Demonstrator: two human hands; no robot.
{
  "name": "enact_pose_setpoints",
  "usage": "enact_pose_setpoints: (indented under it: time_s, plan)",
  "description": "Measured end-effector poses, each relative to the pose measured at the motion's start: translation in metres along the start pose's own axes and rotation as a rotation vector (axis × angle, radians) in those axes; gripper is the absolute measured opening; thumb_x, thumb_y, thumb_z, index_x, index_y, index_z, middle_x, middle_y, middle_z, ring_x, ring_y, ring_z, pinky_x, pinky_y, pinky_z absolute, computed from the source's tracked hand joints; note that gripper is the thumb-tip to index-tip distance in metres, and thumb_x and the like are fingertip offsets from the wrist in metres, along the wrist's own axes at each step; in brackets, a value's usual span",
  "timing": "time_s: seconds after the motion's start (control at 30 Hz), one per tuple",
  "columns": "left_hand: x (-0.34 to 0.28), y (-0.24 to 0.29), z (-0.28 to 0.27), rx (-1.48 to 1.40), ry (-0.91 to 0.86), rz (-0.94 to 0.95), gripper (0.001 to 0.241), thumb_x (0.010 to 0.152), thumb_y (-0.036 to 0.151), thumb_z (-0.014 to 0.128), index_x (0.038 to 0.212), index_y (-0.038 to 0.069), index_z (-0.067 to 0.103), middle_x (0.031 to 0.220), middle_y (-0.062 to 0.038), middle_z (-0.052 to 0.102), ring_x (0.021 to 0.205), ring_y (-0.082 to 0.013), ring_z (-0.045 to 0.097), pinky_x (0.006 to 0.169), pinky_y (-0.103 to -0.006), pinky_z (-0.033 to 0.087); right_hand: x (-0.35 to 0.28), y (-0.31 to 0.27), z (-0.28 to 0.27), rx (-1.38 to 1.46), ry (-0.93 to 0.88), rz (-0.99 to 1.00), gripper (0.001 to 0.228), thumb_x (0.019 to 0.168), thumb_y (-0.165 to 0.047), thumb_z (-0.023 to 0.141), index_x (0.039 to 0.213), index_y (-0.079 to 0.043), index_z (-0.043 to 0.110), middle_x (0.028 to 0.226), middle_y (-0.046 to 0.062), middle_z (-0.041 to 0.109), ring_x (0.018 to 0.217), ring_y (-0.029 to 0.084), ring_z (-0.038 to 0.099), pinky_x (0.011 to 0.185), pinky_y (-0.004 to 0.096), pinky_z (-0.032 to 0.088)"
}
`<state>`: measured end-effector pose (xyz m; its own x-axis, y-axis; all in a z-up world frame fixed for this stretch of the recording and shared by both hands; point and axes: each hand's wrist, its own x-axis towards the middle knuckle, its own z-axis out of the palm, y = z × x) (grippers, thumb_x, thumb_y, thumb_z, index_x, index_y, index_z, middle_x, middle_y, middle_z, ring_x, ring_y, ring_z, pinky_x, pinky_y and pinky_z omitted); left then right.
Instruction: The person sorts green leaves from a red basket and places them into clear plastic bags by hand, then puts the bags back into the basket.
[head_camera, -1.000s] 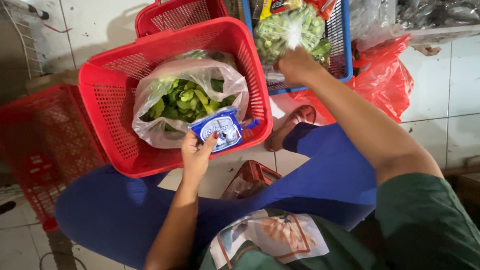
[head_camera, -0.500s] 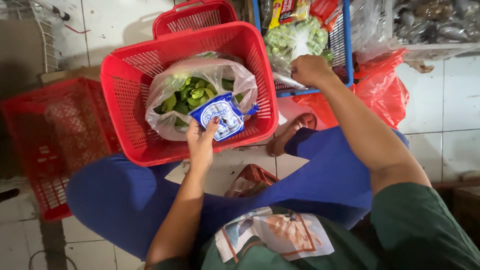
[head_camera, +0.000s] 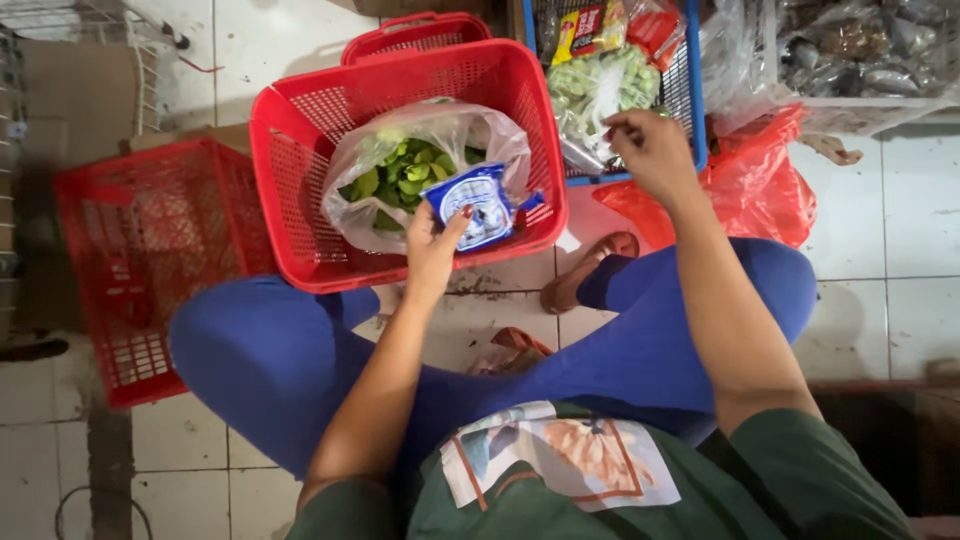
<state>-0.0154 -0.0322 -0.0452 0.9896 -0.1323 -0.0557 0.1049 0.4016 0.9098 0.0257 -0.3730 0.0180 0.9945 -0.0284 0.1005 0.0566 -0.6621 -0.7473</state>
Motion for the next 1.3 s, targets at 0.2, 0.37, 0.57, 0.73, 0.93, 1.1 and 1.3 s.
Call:
enact_pose_setpoints:
  time_s: [0.2, 0.37, 0.57, 0.73, 0.93, 1.1, 1.3]
  plan:
    - [0.004, 0.006, 0.043, -0.056, -0.024, -0.091, 0.03, 0.1, 0.01, 0.07, 0.126, -0.001, 0.061, 0.113, -0.005, 0.071, 0.099, -0.0106, 0.066, 0.091, -0.0284, 0.054, -0.035, -0.049, 0.027, 0.731, -0.231, -0.039, 0.015, 0.1, -0.003, 0.065, 0.113, -0.001, 0.072, 0.105, 0.004, 0.074, 0.096, 0.012, 0.07, 0.088, 0.027, 0.058]
    - [0.009, 0.004, 0.073, -0.134, -0.017, -0.061, 0.032, 0.1, 0.011, 0.068, 0.128, -0.001, 0.06, 0.113, -0.007, 0.07, 0.098, -0.0127, 0.066, 0.09, -0.0306, 0.055, -0.035, -0.056, 0.034, 0.445, -0.101, -0.23, 0.009, 0.099, -0.001, 0.073, 0.108, 0.002, 0.073, 0.104, 0.009, 0.072, 0.097, 0.016, 0.066, 0.088, 0.028, 0.051]
    - [0.012, -0.018, 0.113, 0.072, -0.003, 0.098, 0.027, 0.101, 0.012, 0.066, 0.125, 0.0, 0.059, 0.112, -0.005, 0.07, 0.098, -0.0112, 0.065, 0.089, -0.028, 0.055, -0.024, -0.022, 0.009, 0.604, -0.289, 0.121, 0.016, 0.094, -0.005, 0.068, 0.11, -0.003, 0.064, 0.1, 0.002, 0.071, 0.091, 0.009, 0.068, 0.083, 0.025, 0.057]
    - [0.017, -0.03, 0.139, 0.107, 0.031, 0.25, 0.024, 0.102, 0.011, 0.069, 0.123, -0.001, 0.061, 0.11, -0.005, 0.068, 0.101, -0.011, 0.061, 0.093, -0.0274, 0.051, -0.026, 0.005, -0.005, 0.725, -0.257, 0.162, 0.008, 0.101, 0.0, 0.067, 0.108, -0.001, 0.063, 0.099, 0.001, 0.067, 0.091, 0.008, 0.062, 0.083, 0.024, 0.05]
    - [0.013, -0.039, 0.126, 0.028, 0.054, 0.209, 0.029, 0.104, 0.015, 0.067, 0.126, 0.0, 0.058, 0.113, -0.005, 0.067, 0.103, -0.0103, 0.061, 0.095, -0.027, 0.051, -0.028, -0.001, 0.002, 0.857, -0.287, 0.165, 0.008, 0.103, -0.001, 0.065, 0.109, -0.006, 0.063, 0.098, -0.002, 0.064, 0.091, 0.005, 0.058, 0.082, 0.021, 0.048]
    - [0.013, -0.029, 0.106, 0.099, 0.05, 0.148, 0.038, 0.107, 0.025, 0.062, 0.136, 0.001, 0.053, 0.122, -0.008, 0.068, 0.11, -0.0143, 0.062, 0.1, -0.0301, 0.051, -0.024, -0.011, 0.023, 0.709, -0.318, 0.155, 0.015, 0.097, 0.002, 0.071, 0.105, -0.005, 0.061, 0.097, 0.0, 0.064, 0.089, 0.008, 0.061, 0.078, 0.023, 0.049]
    - [0.052, 0.041, 0.03, 1.518, -0.324, 0.129, 0.078, 0.086, 0.049, 0.077, 0.148, 0.012, 0.047, 0.158, -0.018, 0.043, 0.148, -0.0382, 0.038, 0.123, -0.0566, 0.028, -0.019, 0.005, 0.02, 1.105, 0.027, 0.075, 0.022, 0.101, 0.008, 0.068, 0.114, -0.007, 0.06, 0.105, -0.001, 0.065, 0.098, 0.01, 0.064, 0.09, 0.024, 0.052]
